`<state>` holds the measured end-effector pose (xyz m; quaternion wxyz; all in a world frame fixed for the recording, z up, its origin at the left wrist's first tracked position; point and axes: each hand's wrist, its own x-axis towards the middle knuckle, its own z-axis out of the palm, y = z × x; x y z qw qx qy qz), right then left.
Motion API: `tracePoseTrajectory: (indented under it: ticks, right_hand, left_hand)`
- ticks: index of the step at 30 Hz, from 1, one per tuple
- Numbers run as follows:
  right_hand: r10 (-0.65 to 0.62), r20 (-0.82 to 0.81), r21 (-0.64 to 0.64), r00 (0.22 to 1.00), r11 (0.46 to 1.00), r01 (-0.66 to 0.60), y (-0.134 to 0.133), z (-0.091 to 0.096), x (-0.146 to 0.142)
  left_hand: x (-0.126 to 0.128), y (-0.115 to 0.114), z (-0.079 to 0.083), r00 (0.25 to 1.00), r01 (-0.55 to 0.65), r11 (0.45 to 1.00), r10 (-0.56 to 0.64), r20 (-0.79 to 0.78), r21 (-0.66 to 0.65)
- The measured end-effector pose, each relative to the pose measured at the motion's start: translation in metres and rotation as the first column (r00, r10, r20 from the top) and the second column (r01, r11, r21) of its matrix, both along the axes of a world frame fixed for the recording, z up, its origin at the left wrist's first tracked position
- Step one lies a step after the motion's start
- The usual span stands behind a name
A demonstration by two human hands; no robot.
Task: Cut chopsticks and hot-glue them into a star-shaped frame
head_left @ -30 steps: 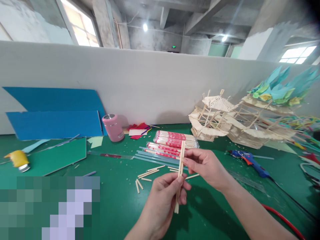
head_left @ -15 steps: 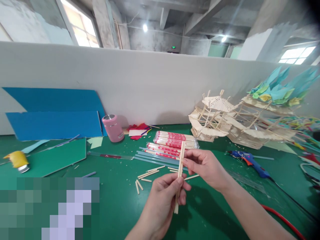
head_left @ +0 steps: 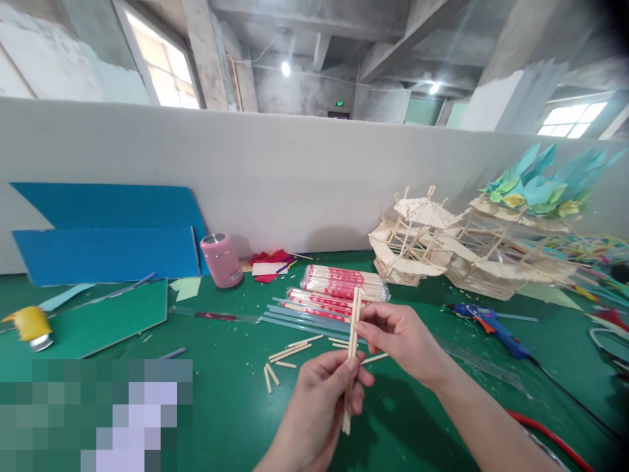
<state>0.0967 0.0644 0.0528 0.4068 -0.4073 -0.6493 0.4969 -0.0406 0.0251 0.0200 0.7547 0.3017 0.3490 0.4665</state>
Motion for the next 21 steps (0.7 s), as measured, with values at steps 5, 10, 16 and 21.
tracePoseTrajectory:
  ticks: [5,10,16,21]
  right_hand:
    - [0.003,0.016,-0.001,1.0,1.0,-0.003,0.002,0.002,0.001]
    - [-0.005,0.013,-0.02,1.0,1.0,0.005,0.007,-0.001,0.0]
    - [0.006,0.021,-0.022,1.0,1.0,-0.006,0.01,-0.005,-0.001]
    - [0.007,0.023,-0.033,1.0,0.999,-0.007,0.01,-0.005,-0.003]
  left_hand:
    - [-0.001,0.0,0.001,0.999,0.018,1.0,-0.018,0.028,-0.02]
    - [-0.003,0.002,0.002,0.999,0.03,0.998,-0.027,0.046,-0.064]
    - [-0.003,0.003,0.001,0.998,0.021,0.996,-0.017,0.057,-0.088]
    - [-0.003,0.004,-0.002,0.999,0.007,0.997,-0.004,0.047,-0.075]
